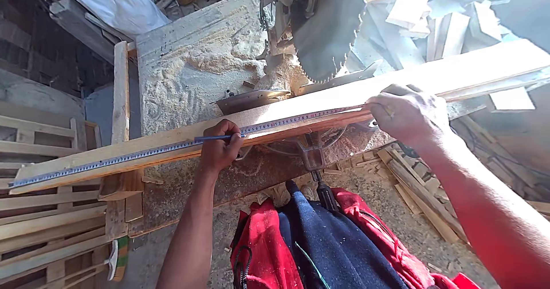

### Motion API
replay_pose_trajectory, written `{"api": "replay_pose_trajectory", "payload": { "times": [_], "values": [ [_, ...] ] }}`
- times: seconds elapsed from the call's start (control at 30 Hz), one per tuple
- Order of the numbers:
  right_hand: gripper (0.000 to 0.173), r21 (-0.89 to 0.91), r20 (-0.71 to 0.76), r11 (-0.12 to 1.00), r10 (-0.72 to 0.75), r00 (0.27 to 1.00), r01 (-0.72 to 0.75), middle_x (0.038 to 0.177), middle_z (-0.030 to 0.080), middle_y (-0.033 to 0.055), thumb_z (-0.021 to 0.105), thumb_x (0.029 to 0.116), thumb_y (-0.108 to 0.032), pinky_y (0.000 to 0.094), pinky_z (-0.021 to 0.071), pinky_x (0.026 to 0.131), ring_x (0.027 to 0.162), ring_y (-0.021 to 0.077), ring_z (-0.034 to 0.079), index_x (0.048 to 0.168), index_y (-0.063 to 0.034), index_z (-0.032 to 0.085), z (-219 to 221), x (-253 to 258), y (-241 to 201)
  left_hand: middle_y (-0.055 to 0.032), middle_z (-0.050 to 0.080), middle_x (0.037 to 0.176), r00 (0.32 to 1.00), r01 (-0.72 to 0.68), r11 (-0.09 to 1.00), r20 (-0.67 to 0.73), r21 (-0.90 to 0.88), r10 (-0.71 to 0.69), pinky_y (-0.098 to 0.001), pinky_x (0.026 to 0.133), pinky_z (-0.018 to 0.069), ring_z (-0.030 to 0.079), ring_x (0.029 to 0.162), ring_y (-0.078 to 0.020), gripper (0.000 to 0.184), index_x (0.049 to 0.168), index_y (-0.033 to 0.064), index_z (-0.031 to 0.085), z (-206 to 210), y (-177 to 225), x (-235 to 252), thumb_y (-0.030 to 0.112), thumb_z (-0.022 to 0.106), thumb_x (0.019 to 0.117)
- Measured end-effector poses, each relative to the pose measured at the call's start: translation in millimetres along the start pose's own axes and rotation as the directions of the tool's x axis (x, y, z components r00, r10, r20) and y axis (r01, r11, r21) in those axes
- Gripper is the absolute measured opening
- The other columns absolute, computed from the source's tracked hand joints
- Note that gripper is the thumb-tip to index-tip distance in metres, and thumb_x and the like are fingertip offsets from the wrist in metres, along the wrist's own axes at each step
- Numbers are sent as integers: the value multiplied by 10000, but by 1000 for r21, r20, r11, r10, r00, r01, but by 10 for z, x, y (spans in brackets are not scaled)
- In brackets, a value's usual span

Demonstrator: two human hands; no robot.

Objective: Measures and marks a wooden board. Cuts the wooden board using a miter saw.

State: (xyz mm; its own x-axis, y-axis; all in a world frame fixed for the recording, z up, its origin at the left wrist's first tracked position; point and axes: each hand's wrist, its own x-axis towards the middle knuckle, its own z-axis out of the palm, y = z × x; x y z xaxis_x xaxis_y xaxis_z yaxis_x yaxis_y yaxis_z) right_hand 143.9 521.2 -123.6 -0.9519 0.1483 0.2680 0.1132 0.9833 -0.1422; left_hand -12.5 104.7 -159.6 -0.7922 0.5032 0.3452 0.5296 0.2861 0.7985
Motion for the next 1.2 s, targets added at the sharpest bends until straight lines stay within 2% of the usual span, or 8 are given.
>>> {"api": "replay_pose_trajectory", "payload": {
  "times": [0.17, 0.33, 0.47, 0.6, 0.77, 0.97, 1.1, 1.2],
  "values": [
    [378, 7, 42, 1000, -9, 999, 9, 1123, 707, 93, 432, 1047, -402, 628, 496, 709, 1067, 400, 648, 1099, -200, 748, -21, 1, 46, -63, 698, 925, 987, -35, 999, -158, 32, 40, -329, 728, 608, 688, 798, -136, 219, 1134, 19, 645, -349, 38, -205, 180, 529, 1041],
    [366, 33, 9, 995, -93, 996, 92, 1124, 703, 132, 457, 1057, -390, 639, 501, 708, 1037, 411, 662, 1119, -164, 739, -325, -248, -194, -95, 677, 1316, 998, 63, 796, -27, 602, -58, -546, 1110, 433, 608, 1264, -285, 374, 1268, 107, 697, -1264, -148, -739, 374, 566, 1042],
    [367, 61, 5, 996, -71, 997, 71, 1100, 705, 153, 481, 1043, -396, 644, 489, 691, 1012, 430, 661, 1136, -155, 742, -441, -473, -475, -117, 721, 1104, 995, 84, 701, -21, 708, -98, -554, 1000, 493, 680, 1047, -302, 344, 1161, 106, 744, -1724, -241, -1207, 387, 695, 969],
    [515, 105, 105, 994, -18, 994, 7, 1068, 692, 173, 505, 987, -456, 643, 495, 643, 885, 421, 677, 1388, -151, 613, -347, -595, -880, -76, 727, 1008, 988, 74, 740, 53, 669, -146, -532, 801, 573, 709, 902, -254, 277, 1090, 117, 762, -1754, 154, -1391, 343, 629, 1001],
    [718, 310, 257, 951, -93, 962, 9, 975, 727, 64, 682, 892, -550, 577, 572, 642, 778, 286, 704, 1473, -160, 523, 36, -747, -1754, -28, 716, 1012, 943, -21, 776, 270, 630, -194, -469, 646, 605, 712, 792, -210, 291, 1155, 199, 747, -872, 504, -1351, 413, 661, 978],
    [884, 629, 342, 775, -353, 871, 67, 1039, 708, -10, 687, 846, -682, 422, 599, 685, 818, 133, 695, 1549, -212, 429, 414, -760, -2365, -52, 671, 1007, 864, -83, 840, 459, 536, -208, -396, 563, 570, 667, 677, -197, 230, 1154, 191, 701, 93, 722, -1354, 171, 696, 925],
    [773, 745, 300, 663, -430, 851, 72, 1271, 675, -49, 675, 919, -587, 336, 604, 907, 1064, 58, 679, 1539, -195, 430, 488, -894, -2131, 17, 684, 1082, 908, 26, 832, 336, 554, -252, -371, 634, 605, 696, 803, -133, 441, 1245, 234, 703, 73, 615, -1566, 346, 790, 828],
    [529, 736, 317, 675, -407, 857, 48, 1193, 694, -46, 683, 948, -492, 338, 593, 899, 1035, 76, 679, 1379, -195, 608, 489, -1040, -1946, -71, 718, 1153, 943, 173, 755, 114, 633, -313, -512, 640, 618, 734, 827, -253, 521, 1256, 154, 719, -246, 556, -1734, 246, 840, 758]
  ]
}}
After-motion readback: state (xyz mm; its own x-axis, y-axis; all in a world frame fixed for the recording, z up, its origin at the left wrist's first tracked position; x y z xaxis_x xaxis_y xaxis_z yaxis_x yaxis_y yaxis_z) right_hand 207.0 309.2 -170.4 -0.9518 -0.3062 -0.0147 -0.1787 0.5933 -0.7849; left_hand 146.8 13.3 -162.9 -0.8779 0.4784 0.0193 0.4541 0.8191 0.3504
